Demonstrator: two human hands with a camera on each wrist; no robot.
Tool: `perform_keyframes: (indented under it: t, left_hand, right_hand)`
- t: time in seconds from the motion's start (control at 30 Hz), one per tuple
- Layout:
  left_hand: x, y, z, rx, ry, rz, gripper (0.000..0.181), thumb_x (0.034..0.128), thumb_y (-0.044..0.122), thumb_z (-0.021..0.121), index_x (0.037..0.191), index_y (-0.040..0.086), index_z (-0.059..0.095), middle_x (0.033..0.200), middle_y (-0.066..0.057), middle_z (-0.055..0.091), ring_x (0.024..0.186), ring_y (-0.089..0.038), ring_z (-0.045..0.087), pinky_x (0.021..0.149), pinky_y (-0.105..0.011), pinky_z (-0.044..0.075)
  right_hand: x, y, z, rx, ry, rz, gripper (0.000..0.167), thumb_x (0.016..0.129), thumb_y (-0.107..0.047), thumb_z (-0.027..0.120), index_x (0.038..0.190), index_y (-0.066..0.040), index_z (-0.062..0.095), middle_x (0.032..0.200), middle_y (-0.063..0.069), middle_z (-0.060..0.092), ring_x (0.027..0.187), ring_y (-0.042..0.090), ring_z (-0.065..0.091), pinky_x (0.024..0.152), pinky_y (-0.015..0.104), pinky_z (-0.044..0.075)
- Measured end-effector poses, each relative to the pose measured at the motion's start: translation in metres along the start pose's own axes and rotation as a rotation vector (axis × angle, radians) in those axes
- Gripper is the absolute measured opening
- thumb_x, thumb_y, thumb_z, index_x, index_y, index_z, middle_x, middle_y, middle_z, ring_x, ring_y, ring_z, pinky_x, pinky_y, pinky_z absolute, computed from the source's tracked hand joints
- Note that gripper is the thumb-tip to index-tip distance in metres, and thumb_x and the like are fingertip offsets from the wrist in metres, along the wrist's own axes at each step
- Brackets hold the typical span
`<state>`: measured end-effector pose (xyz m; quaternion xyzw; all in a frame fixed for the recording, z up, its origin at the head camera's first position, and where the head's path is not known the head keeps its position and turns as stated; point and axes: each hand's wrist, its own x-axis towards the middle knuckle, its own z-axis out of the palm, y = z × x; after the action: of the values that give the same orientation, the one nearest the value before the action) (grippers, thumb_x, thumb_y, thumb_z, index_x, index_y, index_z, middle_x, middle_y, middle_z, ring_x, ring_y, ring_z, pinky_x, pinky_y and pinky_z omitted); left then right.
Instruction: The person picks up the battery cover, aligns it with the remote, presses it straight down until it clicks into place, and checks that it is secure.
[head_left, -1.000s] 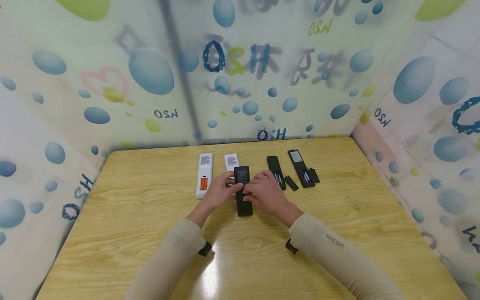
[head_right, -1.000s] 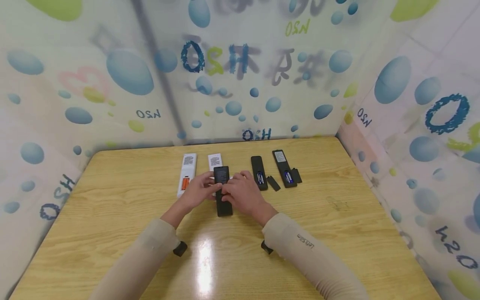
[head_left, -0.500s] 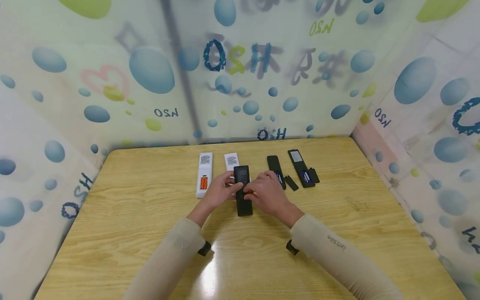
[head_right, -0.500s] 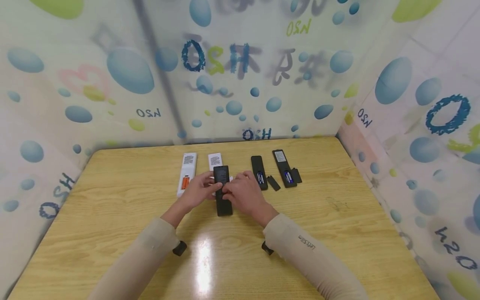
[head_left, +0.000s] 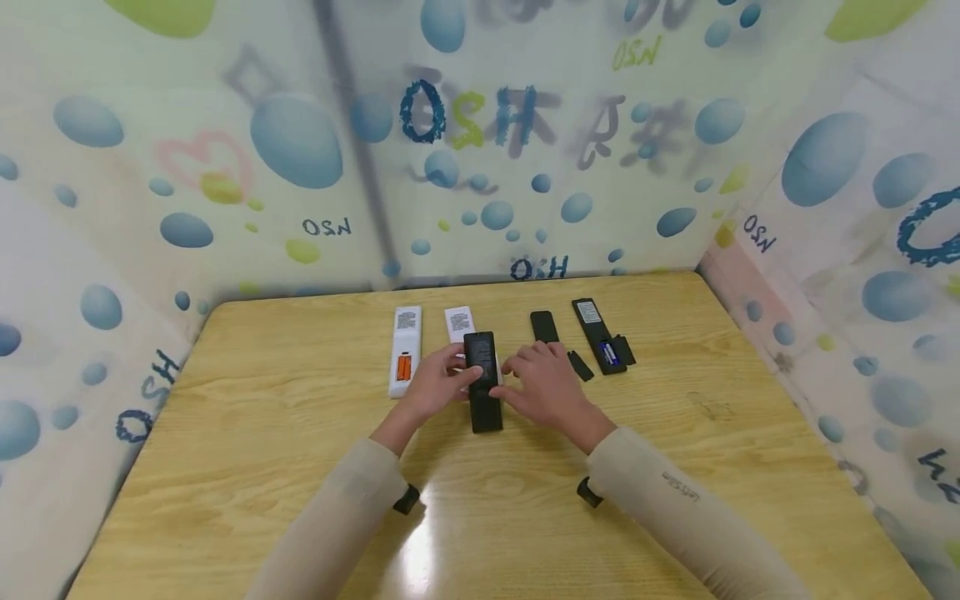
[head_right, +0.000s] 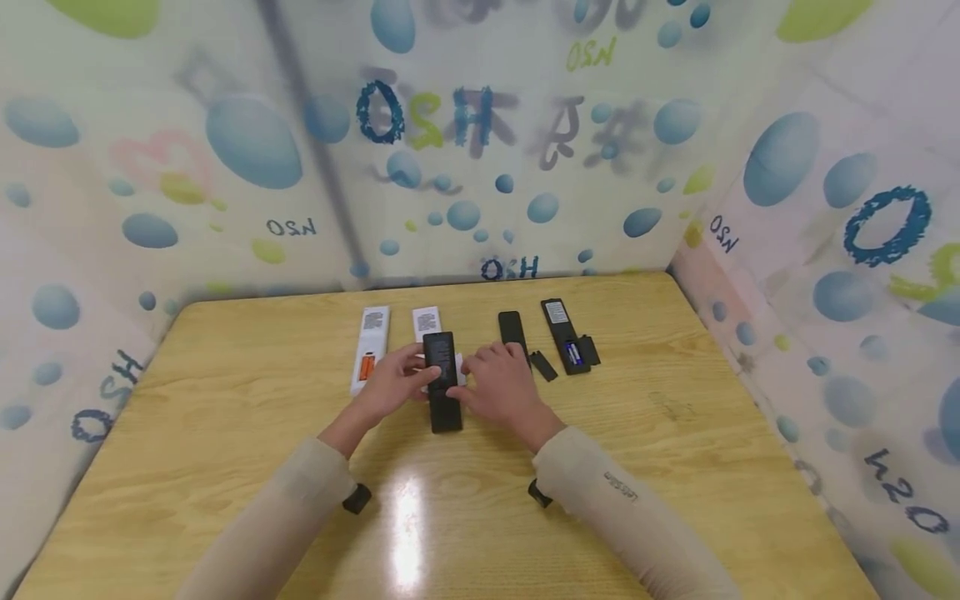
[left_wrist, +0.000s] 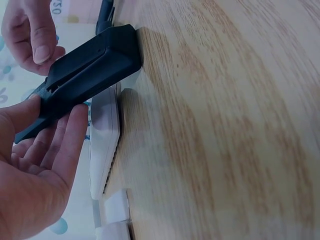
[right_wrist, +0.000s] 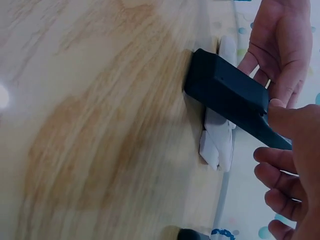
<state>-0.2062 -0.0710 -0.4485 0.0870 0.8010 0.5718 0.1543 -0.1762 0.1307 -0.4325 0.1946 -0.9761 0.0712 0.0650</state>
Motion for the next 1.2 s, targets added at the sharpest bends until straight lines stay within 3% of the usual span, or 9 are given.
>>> perform_keyframes:
  t: [0.3,1.2]
  left_hand:
    - [-0.0009,0.0004,-0.0011,0.0,-0.009,0.009,0.041,0.0953,0.02,0.064,0.135,0.014,0.055,0.115,-0.018,0.068,0.09,-0.022,0.069,0.073,-0.043,0.061]
    - [-0.0029,0.0022,-0.0001,0.002,-0.002,0.018,0.042,0.0961,0.019,0.063,0.136,0.014,0.054,0.115,-0.018,0.068,0.092,-0.024,0.069,0.073,-0.043,0.061]
  right_hand:
    - [0.0038,-0.0065,0.002,-0.041,-0.066,0.011,0.05,0.09,-0.063,0.055,0.115,-0.023,0.071,0.113,-0.002,0.068,0.108,0.021,0.054,0.104,0.046,0.036]
    - [0.0028,-0.0072,0.0057,-0.046,-0.01,-0.016,0.045,0.091,-0.059,0.057,0.108,-0.02,0.073,0.107,-0.001,0.071,0.104,0.022,0.058,0.102,0.045,0.037]
